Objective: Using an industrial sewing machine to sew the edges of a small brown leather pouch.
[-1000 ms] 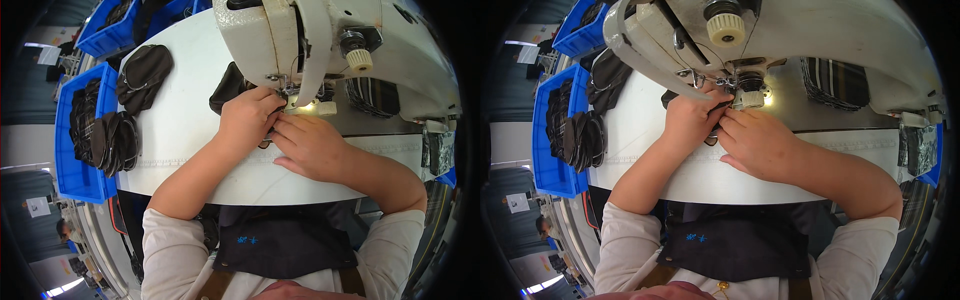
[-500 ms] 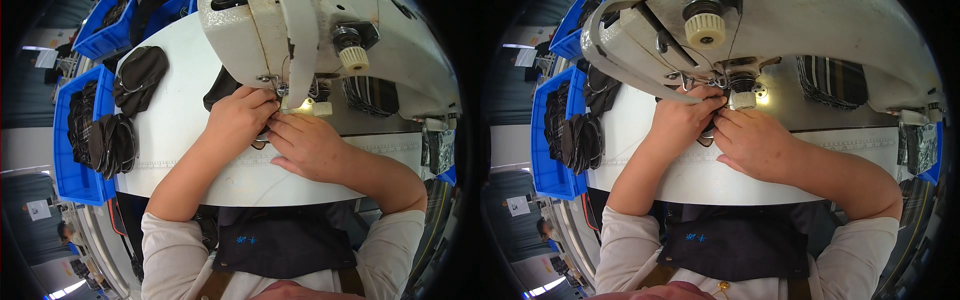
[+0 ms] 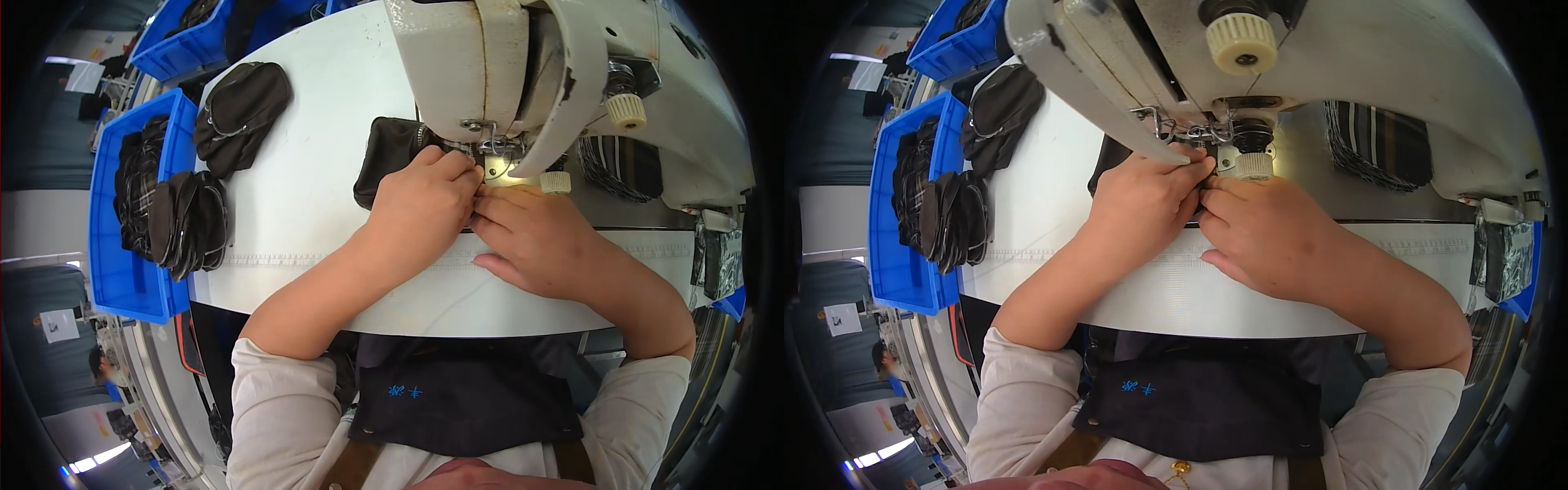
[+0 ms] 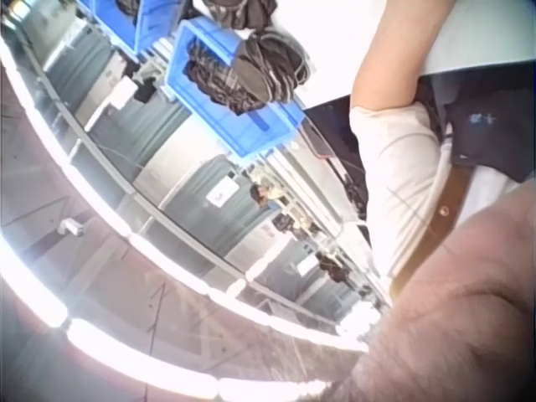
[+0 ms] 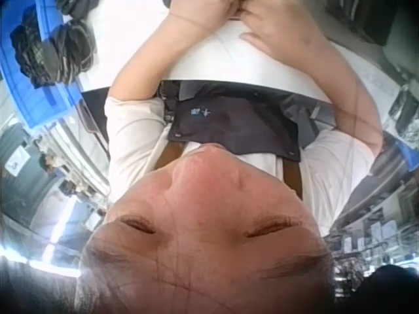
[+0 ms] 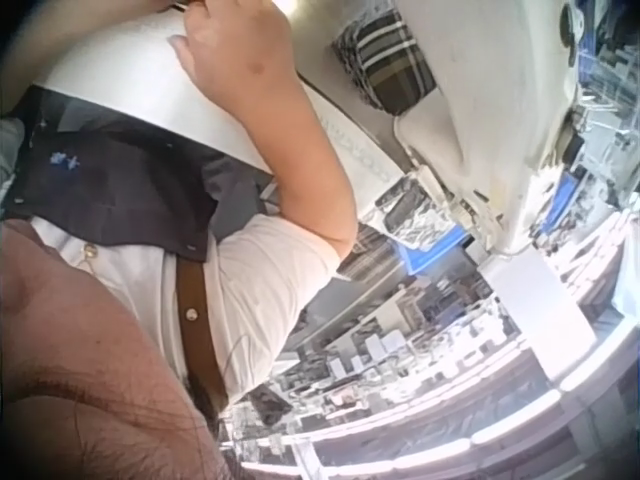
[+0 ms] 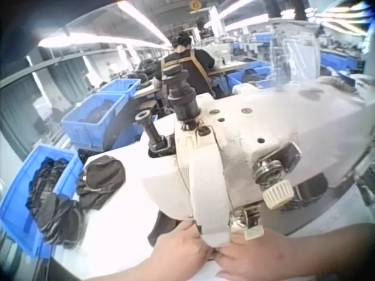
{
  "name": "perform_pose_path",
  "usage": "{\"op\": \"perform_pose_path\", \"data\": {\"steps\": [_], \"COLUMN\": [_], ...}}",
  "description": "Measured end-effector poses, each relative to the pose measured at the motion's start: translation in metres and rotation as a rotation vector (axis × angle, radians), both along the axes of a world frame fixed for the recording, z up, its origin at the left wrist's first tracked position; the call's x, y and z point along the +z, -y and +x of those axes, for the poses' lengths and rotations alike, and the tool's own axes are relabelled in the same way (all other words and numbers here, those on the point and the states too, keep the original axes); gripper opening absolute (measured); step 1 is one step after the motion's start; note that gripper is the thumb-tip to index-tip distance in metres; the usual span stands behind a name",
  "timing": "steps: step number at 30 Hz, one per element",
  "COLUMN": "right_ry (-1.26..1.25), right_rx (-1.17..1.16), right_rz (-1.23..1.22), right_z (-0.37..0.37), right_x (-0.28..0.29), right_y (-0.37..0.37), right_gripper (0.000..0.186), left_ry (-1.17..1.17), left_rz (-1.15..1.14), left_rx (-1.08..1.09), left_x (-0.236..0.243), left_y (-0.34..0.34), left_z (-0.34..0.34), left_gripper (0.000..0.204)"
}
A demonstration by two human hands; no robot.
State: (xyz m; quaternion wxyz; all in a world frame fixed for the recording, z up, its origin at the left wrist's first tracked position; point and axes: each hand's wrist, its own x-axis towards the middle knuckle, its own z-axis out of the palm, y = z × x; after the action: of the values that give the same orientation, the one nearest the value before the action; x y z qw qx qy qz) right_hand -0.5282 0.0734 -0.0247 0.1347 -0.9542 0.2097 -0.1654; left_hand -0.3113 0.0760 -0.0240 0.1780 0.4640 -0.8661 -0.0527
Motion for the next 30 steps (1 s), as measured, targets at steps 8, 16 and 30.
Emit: {"op": "perform_pose_path", "data": {"steps": [8,16,30], "right_ry": [-0.083,0.084,0.119], "right_rx": [-0.112,0.014,0.040], "right_rz": [0.018,-0.155,-0.200], "right_z": [0.002,0.007,0.010], "right_x": [-0.001,-0.011,-0.011], "right_y": [0.000,-0.002,-0.007], "right_gripper": [0.041,0.038,0.039], "left_ry": [0.030,-0.043,0.060], "left_rz": [-0.082,-0.137,-0.056], "left_rx": [0.003,-0.069,-0.186], "left_x": [-0.006,-0.008,0.008], "left_y": [0.004,0.000,0.004], "left_z": [0.001,0.009,0.017], "left_gripper": [0.031,0.030,0.042]}}
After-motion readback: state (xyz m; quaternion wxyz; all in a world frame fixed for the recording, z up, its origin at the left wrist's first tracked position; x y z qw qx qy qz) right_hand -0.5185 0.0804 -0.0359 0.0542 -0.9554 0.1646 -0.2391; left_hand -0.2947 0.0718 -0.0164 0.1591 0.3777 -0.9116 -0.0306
